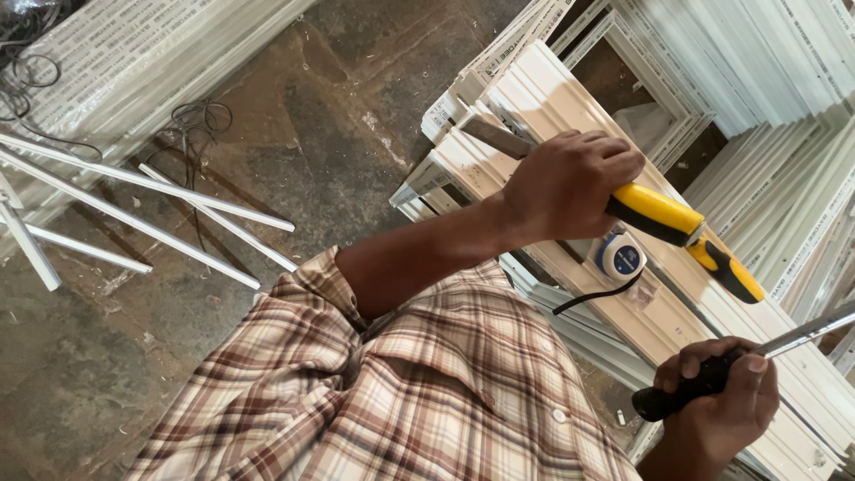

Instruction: The person uses a rubber mallet and a metal punch to tap and seat components into a white window frame. The person repeatedly strikes the punch with the mallet along the frame edge, then repositions the punch and continues tapping to secure the frame parts.

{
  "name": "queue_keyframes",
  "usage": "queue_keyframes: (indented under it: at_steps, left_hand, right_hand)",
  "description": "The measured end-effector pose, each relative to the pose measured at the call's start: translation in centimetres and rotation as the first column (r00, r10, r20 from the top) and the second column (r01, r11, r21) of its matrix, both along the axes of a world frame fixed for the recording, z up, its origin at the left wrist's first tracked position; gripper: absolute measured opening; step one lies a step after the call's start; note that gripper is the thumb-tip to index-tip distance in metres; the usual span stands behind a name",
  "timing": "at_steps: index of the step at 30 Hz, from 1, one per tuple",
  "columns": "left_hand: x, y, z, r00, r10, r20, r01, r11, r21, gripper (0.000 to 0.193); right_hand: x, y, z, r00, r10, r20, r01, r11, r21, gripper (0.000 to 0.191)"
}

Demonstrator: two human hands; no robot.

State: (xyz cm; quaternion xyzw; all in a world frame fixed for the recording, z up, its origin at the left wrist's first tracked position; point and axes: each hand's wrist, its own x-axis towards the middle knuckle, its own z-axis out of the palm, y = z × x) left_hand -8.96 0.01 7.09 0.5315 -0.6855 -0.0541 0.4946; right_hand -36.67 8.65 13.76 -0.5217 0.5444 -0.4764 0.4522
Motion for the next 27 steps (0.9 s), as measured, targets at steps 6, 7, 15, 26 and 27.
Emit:
queue_keyframes:
  at_steps: [6, 7, 15, 26, 27]
  left_hand:
    - [0.1, -0.1, -0.2, 1.000, 0.004, 0.014, -0.003, 1.000, -0.016, 0.046]
    - [0.1, -0.1, -0.3, 1.000, 0.006, 0.020, -0.006, 1.000, -0.027, 0.047]
    - [0.3, -0.3, -0.2, 0.999, 0.013, 0.045, -0.012, 1.000, -0.027, 0.043]
    - [0.9, 0.0, -0.2, 0.999, 0.004, 0.043, -0.003, 1.000, -0.020, 0.040]
    - [0.9, 0.0, -0.2, 0.999, 0.004, 0.038, -0.003, 1.000, -0.017, 0.039]
  right_hand:
    - [-0.3, 0.4, -1.0, 0.998, 0.040, 0.045, -0.040, 0.999, 0.012, 0.040]
    - [-0.4, 0.4, -1.3, 0.996, 0.063, 0.067, -0.065, 0.998, 0.022, 0.041]
    - [-1.5, 1.8, -3.3, 0.949, 0.290, 0.122, -0.309, 0.933, 0.187, 0.046]
    - [-1.0, 0.5, -2.8, 0.976, 0.196, 0.096, -0.211, 0.956, 0.202, 0.041]
    - [-1.3, 0.7, -1.9, 0.959, 0.203, 0.199, -0.230, 0.966, 0.119, 0.039]
